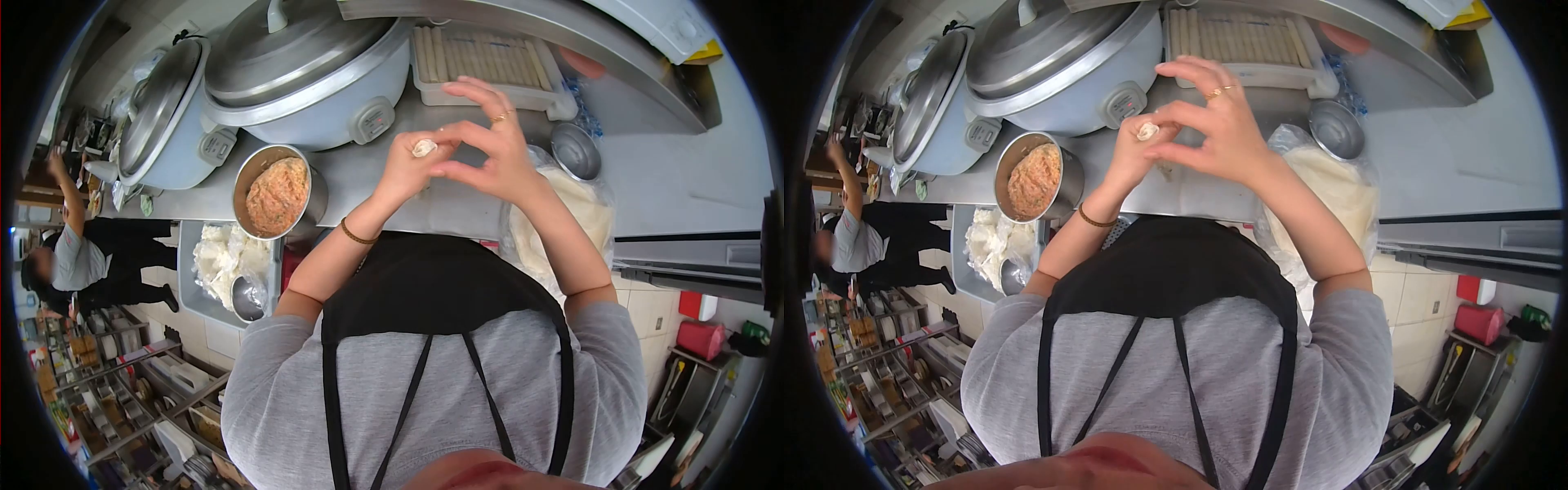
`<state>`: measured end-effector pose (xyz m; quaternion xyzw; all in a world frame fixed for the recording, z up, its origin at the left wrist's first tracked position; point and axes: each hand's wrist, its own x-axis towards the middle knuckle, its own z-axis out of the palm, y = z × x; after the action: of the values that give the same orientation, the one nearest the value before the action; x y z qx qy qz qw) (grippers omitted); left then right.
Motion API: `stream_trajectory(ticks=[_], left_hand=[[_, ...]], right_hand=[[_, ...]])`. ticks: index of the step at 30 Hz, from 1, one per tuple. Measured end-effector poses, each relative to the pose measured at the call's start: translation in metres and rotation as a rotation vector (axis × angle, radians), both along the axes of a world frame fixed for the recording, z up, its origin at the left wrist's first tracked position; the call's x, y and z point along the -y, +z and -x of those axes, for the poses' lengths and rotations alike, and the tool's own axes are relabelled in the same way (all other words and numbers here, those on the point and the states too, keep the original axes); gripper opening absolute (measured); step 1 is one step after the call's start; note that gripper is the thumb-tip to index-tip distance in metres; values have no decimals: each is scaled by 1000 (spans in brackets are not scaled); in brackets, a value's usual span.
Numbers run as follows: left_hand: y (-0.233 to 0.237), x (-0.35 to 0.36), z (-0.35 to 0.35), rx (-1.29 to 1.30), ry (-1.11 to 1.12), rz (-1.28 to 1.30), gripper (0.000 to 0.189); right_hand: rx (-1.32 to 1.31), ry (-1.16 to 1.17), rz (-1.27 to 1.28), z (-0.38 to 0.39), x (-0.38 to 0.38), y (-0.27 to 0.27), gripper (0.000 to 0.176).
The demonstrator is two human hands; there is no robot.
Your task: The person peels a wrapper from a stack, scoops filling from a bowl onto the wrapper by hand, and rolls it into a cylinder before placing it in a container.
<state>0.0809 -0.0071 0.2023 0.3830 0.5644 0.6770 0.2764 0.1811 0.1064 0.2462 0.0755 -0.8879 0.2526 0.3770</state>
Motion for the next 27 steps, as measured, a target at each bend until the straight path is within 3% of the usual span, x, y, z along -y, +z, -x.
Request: stream_trajectory(ticks=[2,6,9,11,15,17,21,24,27], left_hand=[[2,4,2,12,-61,19,6],[-15,2,10,-62,-188,13,6],[-13,2,5,-91,-128,11,7],[0,6,-1,-61,-42,-9,8],[11,12,0,-88,-24,15,10],[4,11,4,-263,-26,1,10],[-1,9,0,-156,-80,-79,9],[-3,9,-2,-10,-71,51,11],[-8,7,3,-49,-34,46,13]], right_hand=[[-10,-59,-135,-5,0,4,31],[46,-37,-165,-1,11,-8,32],[129,-42,-199,2,9,-9,33],[-13,67,18,3,5,-2,35],[-19,-13,-83,-6,6,6,36],[28,-25,-132,-5,11,3,37],[129,1,-200,0,12,-2,38],[155,-16,-181,-2,10,7,38],[16,-43,-154,-8,13,11,38]])
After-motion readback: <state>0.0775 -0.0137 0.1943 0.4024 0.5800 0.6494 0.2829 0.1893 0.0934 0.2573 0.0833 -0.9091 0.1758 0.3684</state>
